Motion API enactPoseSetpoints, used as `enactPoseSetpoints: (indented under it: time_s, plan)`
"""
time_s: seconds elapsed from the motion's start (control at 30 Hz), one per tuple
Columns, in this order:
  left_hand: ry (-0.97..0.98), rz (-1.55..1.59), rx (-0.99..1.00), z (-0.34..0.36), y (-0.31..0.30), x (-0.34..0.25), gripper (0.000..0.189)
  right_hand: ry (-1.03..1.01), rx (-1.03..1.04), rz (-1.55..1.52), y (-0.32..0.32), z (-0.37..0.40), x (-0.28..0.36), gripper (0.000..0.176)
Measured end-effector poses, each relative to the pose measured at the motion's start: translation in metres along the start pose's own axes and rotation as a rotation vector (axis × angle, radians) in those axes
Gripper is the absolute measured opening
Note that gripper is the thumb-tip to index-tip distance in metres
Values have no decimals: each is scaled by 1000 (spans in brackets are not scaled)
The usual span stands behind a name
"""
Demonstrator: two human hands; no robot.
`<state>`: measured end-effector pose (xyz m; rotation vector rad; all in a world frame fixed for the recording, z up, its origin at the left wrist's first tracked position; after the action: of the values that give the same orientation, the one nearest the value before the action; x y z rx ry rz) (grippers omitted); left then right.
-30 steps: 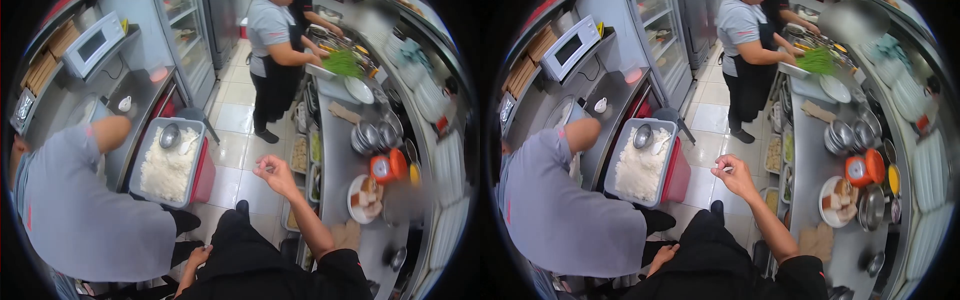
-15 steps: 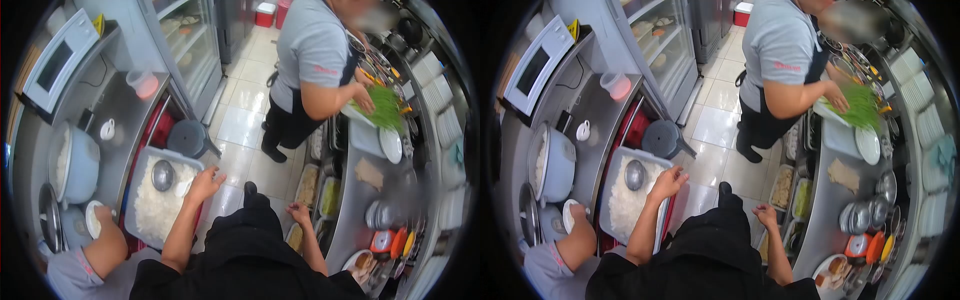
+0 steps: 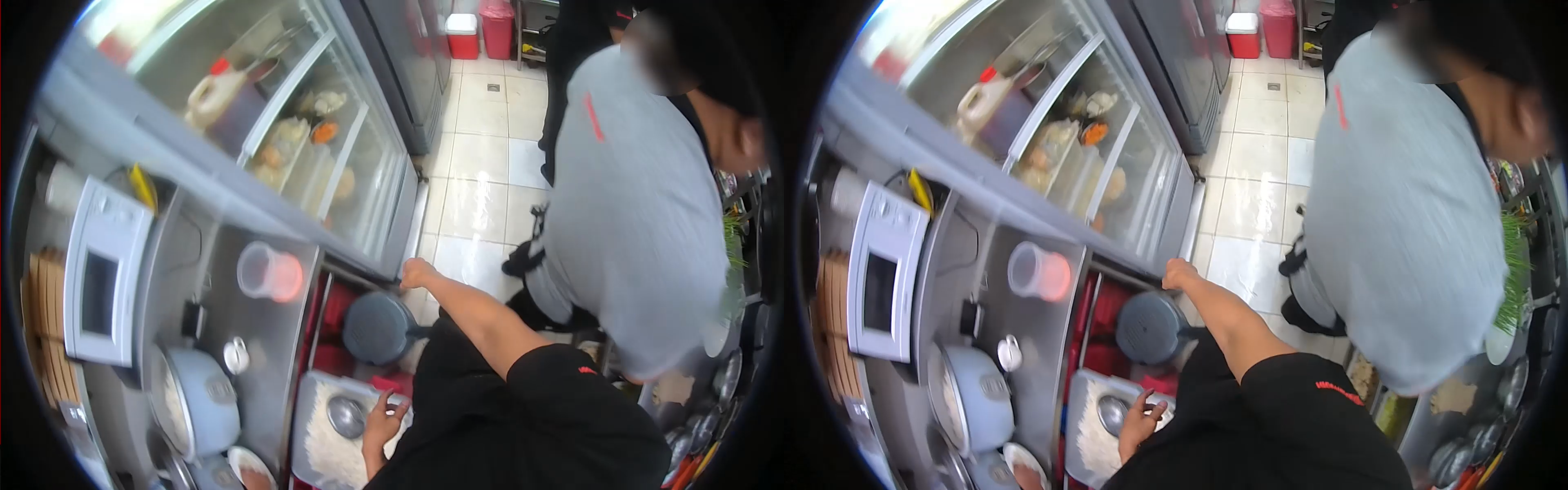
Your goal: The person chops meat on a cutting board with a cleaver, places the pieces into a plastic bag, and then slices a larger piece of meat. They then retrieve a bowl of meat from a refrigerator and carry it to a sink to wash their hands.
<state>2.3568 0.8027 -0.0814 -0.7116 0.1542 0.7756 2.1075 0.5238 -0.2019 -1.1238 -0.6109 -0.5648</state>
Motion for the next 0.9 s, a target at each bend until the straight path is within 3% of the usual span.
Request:
enactPoseSetpoints:
  time_s: [0.07,0.13,0.27,0.33,0.4,0.47,0.53,0.6,0.73,0.8,0.83,0.87,0.9]
  plan:
    - [100,44,-60,-46,-18,-33,63,-132,84,170,-44,-39,-5,36]
    - [64,0,-43,-86,-43,-97,63,16,114,174,-82,-62,-41,38]
    - [399,-153,-194,-160,-87,-273,55,339,-2,167,-181,-53,-116,37]
    - [505,-181,-159,-181,-92,-367,53,416,29,235,-211,-51,-166,34]
    - [664,-86,-42,-158,-88,-468,53,500,28,262,-250,-47,-201,34]
    - [882,-118,81,-150,-74,-540,49,583,-51,214,-272,-57,-248,37]
    - [953,-191,141,-160,-66,-585,50,620,-114,162,-298,-77,-277,40]
    - [665,-333,195,-193,-67,-604,54,640,-149,99,-322,-102,-297,42]
    - [277,-575,-283,-302,-97,-569,61,482,-172,84,-363,-198,-318,38]
    - [113,-594,-228,-326,-111,-550,62,348,-217,112,-379,-254,-327,31]
    - [69,-577,-186,-338,-115,-544,63,328,-79,79,-406,-270,-310,36]
    - [26,-558,-144,-347,-114,-545,63,190,-205,149,-408,-301,-325,34]
    - [11,-555,-118,-348,-109,-558,63,118,-162,205,-407,-341,-346,37]
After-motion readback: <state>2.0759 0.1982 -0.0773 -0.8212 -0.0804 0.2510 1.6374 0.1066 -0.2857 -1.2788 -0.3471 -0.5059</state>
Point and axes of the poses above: each hand's wrist, its own z-axis away from the middle knuckle, its own y-axis out of the palm, x = y × z, the point moved 3 cm from there along -z, towards the middle knuckle, and after that the axes turned 13 degrees about -y, right-handed, at the moved point
